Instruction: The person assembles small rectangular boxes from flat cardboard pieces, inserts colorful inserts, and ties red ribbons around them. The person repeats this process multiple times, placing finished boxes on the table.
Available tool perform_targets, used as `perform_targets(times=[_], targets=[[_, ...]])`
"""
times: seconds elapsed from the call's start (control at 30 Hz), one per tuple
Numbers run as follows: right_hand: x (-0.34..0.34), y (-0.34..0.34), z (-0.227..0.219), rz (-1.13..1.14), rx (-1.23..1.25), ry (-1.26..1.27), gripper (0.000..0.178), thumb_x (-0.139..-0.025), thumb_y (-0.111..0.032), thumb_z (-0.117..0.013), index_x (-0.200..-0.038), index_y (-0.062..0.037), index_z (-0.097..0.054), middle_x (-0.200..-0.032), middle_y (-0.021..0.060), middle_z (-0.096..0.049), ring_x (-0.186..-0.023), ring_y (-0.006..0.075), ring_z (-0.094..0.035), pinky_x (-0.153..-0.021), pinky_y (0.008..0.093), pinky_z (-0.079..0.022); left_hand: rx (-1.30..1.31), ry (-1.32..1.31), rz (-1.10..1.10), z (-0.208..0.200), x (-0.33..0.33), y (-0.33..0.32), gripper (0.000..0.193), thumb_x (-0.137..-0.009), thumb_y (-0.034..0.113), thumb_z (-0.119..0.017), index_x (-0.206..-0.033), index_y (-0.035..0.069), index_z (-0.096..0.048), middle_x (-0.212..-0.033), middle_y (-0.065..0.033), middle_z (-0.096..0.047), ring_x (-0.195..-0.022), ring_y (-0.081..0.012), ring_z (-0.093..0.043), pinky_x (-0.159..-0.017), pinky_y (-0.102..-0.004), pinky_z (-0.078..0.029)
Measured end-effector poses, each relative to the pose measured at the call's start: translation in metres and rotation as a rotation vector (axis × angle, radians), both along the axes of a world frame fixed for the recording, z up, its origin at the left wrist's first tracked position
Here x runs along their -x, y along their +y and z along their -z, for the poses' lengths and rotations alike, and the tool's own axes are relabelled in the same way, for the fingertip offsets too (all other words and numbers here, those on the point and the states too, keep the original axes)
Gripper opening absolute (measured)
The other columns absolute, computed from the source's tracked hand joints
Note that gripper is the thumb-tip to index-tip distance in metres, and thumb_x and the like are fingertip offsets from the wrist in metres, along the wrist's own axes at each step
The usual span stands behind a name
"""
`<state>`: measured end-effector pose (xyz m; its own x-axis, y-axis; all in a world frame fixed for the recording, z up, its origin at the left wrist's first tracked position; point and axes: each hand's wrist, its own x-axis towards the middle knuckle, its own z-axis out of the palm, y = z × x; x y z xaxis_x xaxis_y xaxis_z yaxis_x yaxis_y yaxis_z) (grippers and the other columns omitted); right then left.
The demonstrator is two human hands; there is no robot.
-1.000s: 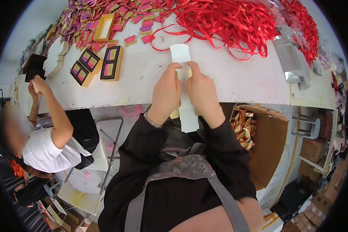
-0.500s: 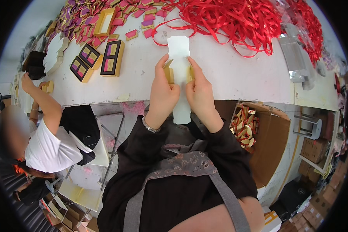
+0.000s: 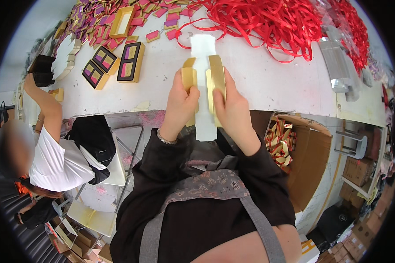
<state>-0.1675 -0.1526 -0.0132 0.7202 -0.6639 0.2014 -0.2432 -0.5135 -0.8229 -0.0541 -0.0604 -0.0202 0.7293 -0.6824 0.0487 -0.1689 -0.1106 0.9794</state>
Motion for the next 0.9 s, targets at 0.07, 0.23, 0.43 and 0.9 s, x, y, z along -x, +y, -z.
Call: perform_targets(times=[0.07, 0.23, 0.43, 0.9], targets=[[0.005, 0.006, -0.01, -0.047, -0.065, 0.05, 0.06, -0.083, -0.002, -0.051, -0.138, -0.0015, -0.03, -0.077, 0.0236, -0.061, -0.064, 0.0398, -0.061, -0.059, 0.0437, -0.05, -0.008, 0.011, -0.004, -0.005, 0.0, 0.001, 0.054, -0.08, 0.0, -0.046, -0.133, -0.001, -0.034, -0.105, -0.0133, -0.055, -0.091, -0.018, -0.056, -0.078, -0.0302, -0.047], [0.0, 0.011, 0.003, -0.027, 0.001, 0.026, 0.062, -0.08, 0.0, -0.05, -0.138, -0.0012, -0.03, -0.069, 0.0235, -0.059, -0.06, 0.0397, -0.06, -0.055, 0.044, -0.049, -0.129, -0.18, -0.024, -0.02, 0.013, -0.008, 0.061, -0.077, -0.005, -0.041, -0.137, 0.0, -0.028, -0.112, -0.0222, -0.054, -0.094, -0.0311, -0.059, -0.078, -0.0343, -0.048], [-0.014, 0.003, 0.005, 0.011, 0.17, 0.12, 0.064, -0.077, 0.0, -0.054, -0.137, 0.0038, -0.029, -0.067, 0.0221, -0.058, -0.057, 0.0385, -0.06, -0.052, 0.043, -0.049, -0.152, -0.382, -0.07, 0.007, 0.011, -0.01, 0.07, -0.075, -0.007, -0.038, -0.142, 0.0, -0.021, -0.11, -0.0288, -0.056, -0.091, -0.0421, -0.059, -0.078, -0.0395, -0.047], [-0.014, -0.021, 0.01, -0.062, 0.024, -0.107, 0.06, -0.077, 0.002, -0.052, -0.135, -0.0061, -0.04, -0.105, 0.0191, -0.061, -0.08, 0.0283, -0.063, -0.072, 0.0349, -0.05, -0.022, -0.307, 0.023, 0.001, 0.014, -0.013, 0.07, -0.074, -0.011, -0.039, -0.141, -0.001, -0.023, -0.133, -0.0249, -0.04, -0.123, -0.0372, -0.042, -0.1, -0.0383, -0.037]])
